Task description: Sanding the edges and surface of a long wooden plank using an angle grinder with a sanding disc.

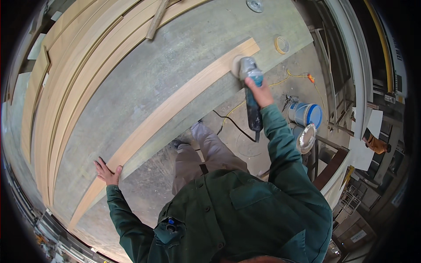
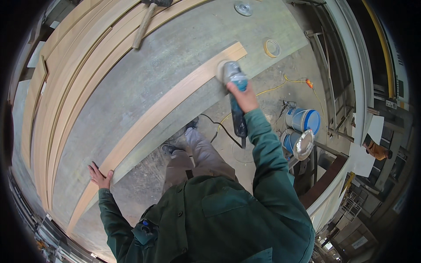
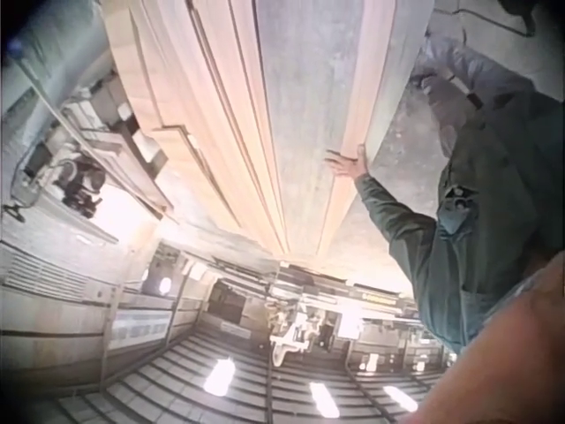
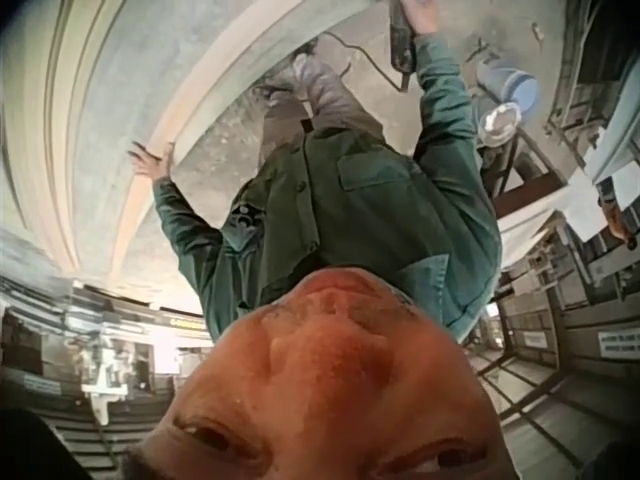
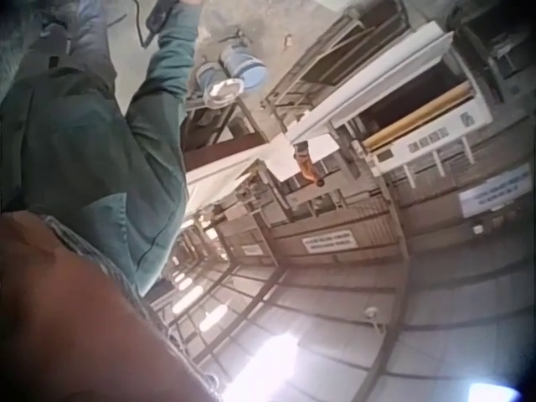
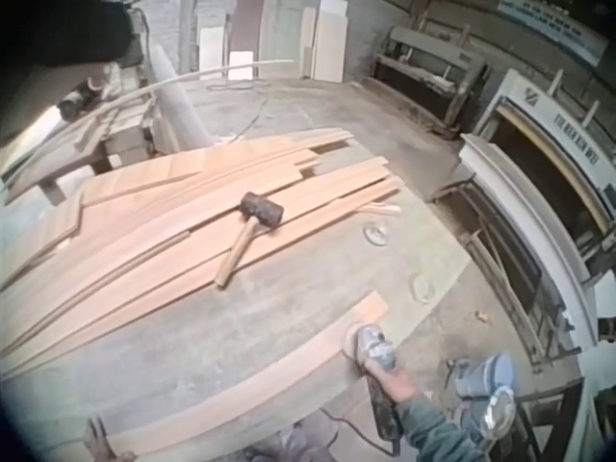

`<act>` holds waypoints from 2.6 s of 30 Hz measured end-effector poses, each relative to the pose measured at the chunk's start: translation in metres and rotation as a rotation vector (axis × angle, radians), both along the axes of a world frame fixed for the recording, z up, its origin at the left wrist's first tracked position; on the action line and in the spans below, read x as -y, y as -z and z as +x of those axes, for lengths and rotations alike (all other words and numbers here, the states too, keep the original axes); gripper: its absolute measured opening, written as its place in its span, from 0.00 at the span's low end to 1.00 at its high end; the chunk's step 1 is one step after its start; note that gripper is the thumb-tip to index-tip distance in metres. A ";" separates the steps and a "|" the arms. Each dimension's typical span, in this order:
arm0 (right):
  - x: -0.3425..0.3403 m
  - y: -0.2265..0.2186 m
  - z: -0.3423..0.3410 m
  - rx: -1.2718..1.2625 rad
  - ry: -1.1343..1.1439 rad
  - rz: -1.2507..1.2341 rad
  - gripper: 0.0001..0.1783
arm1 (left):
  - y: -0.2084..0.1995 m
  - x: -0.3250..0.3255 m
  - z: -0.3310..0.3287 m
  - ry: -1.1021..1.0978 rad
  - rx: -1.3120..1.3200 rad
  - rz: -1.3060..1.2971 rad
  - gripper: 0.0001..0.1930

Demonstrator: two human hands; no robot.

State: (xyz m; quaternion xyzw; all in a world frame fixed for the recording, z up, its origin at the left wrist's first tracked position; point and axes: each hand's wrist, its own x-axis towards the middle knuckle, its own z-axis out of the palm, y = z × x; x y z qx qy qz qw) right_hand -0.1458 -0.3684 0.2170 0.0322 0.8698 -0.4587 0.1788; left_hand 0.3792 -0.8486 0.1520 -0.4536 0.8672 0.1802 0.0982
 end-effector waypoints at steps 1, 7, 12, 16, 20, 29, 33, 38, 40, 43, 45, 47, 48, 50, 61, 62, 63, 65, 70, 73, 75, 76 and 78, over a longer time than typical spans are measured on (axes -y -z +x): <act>-0.007 0.004 -0.014 -0.014 0.060 0.006 0.44 | 0.001 0.001 0.000 0.001 -0.001 0.002 0.63; -0.029 0.006 -0.078 0.084 0.219 -0.087 0.43 | -0.001 0.001 -0.004 0.007 -0.004 -0.006 0.63; 0.002 0.005 -0.039 0.089 0.203 -0.002 0.41 | 0.003 0.001 0.008 0.026 -0.010 -0.036 0.62; 0.042 0.003 0.035 0.080 0.030 -0.101 0.38 | 0.009 0.000 0.001 0.114 -0.126 -0.116 0.61; 0.111 -0.012 0.139 0.015 -0.204 0.039 0.38 | -0.003 -0.015 -0.012 0.038 -0.057 -0.115 0.59; 0.231 -0.006 0.318 0.094 -0.595 -0.081 0.48 | 0.008 0.020 0.050 -0.048 -0.149 -0.127 0.45; 0.269 -0.014 0.375 0.128 -0.851 -0.025 0.54 | 0.009 0.040 0.073 -0.113 -0.110 -0.092 0.37; 0.323 -0.038 0.424 0.246 -1.145 0.156 0.58 | 0.008 0.043 0.072 -0.135 -0.171 0.004 0.31; 0.330 -0.037 0.426 0.222 -1.124 0.161 0.58 | 0.010 0.047 0.074 -0.153 -0.186 0.054 0.30; 0.323 -0.035 0.403 0.196 -1.048 0.157 0.58 | 0.015 0.051 0.085 -0.150 -0.188 0.055 0.31; 0.309 -0.037 0.371 0.229 -0.947 0.152 0.56 | 0.015 0.050 0.083 -0.141 -0.131 0.025 0.34; 0.284 -0.027 0.333 0.220 -0.789 0.085 0.52 | 0.014 0.048 0.080 -0.092 -0.111 0.003 0.43; 0.269 -0.020 0.312 0.200 -0.718 0.047 0.53 | 0.013 0.047 0.077 -0.065 -0.100 -0.005 0.46; 0.245 -0.026 0.270 0.190 -0.575 -0.004 0.53 | 0.016 0.050 0.085 -0.013 -0.099 -0.047 0.54; 0.062 -0.007 -0.020 0.016 0.052 -0.005 0.48 | 0.012 0.065 0.098 0.008 -0.020 0.033 0.68; 0.046 -0.006 -0.045 0.012 0.064 -0.005 0.48 | 0.009 0.064 0.093 -0.003 -0.015 0.057 0.68; 0.031 -0.004 -0.069 0.016 0.087 0.027 0.48 | 0.009 0.065 0.090 0.005 -0.014 0.057 0.68; 0.014 0.003 -0.104 0.030 0.100 0.056 0.48 | 0.008 0.066 0.094 0.011 0.002 0.037 0.68; -0.012 0.040 -0.124 0.089 0.199 0.016 0.50 | 0.007 0.070 0.101 0.070 -0.019 -0.001 0.69; 0.008 0.042 -0.083 0.198 0.170 0.010 0.50 | 0.005 0.066 0.111 0.164 -0.121 -0.038 0.65; 0.050 -0.001 -0.031 0.112 0.104 0.087 0.47 | -0.003 0.056 0.088 0.157 -0.074 -0.031 0.63; 0.060 -0.008 -0.006 0.125 0.076 0.042 0.43 | -0.002 0.056 0.079 0.145 -0.101 -0.028 0.63; 0.094 -0.014 0.047 0.217 0.032 -0.049 0.37 | -0.001 0.052 0.079 0.096 -0.078 -0.043 0.64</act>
